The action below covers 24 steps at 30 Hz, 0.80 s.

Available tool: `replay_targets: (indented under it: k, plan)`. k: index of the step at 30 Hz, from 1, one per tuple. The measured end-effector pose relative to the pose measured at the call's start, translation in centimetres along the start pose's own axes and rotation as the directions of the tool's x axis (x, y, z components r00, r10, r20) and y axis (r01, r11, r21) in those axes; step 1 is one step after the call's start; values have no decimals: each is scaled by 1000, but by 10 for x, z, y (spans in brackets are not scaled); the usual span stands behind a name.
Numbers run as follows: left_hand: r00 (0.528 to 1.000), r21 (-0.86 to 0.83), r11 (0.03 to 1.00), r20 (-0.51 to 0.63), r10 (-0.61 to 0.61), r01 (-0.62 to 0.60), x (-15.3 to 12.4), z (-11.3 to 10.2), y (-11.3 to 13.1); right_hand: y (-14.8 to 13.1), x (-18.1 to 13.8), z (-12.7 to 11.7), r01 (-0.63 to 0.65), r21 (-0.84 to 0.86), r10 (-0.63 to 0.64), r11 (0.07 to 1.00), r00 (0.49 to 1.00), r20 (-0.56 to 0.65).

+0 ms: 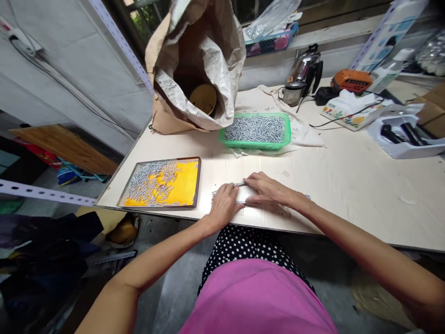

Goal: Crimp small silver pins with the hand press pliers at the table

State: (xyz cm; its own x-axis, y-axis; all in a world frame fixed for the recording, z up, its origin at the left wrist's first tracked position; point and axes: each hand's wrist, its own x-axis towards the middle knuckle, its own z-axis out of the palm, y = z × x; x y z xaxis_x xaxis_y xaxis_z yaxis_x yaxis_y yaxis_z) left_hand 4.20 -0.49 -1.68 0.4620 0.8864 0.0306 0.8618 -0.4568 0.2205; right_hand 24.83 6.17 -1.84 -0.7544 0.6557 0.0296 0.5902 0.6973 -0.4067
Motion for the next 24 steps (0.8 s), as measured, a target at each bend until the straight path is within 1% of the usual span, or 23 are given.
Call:
replay_targets:
  k: [2,4,7,10,13,14,15,16,18,20,21,22,24]
  plan:
    - [997,-22,999,-61,37,-39,-13,10,11,8,3,-1,-21,23,21,1000,1000,-13]
    - [992,-53,993,-82,97,-102,-25,20,22,10,8,0,-79,9,79,997,996,-40]
    - [988,-127,981,-81,135,-144,-35,30,33,6,18,4,-114,-93,109,989,992,-65]
    - [989,-197,970,-75,127,-140,-38,31,37,4,32,3,-148,-191,132,970,987,-94]
    - [989,-231,963,-80,122,-138,-38,29,37,0,43,-1,-204,-233,183,951,977,-112]
    - [989,-235,962,-87,122,-140,-37,29,37,-4,46,-2,-202,-240,180,950,978,-110]
    - [988,-240,960,-93,125,-144,-37,29,37,-11,47,-3,-174,-242,153,954,983,-103]
    - [987,-247,958,-94,129,-149,-37,29,37,-20,49,-3,-116,-239,97,964,991,-89]
    - [990,-270,953,-70,126,-140,-37,32,37,-43,52,1,72,-216,-81,974,996,-35]
    - [995,-303,948,-26,94,-97,-39,36,38,-66,56,8,265,-188,-260,946,964,49]
    - [997,-319,945,-9,73,-72,-41,38,38,-76,59,13,331,-181,-320,926,943,92]
    - [998,-335,941,1,56,-53,-42,40,38,-83,62,18,379,-176,-360,909,924,130]
    - [999,-361,931,1,45,-42,-44,43,38,-91,69,28,423,-166,-396,891,901,176]
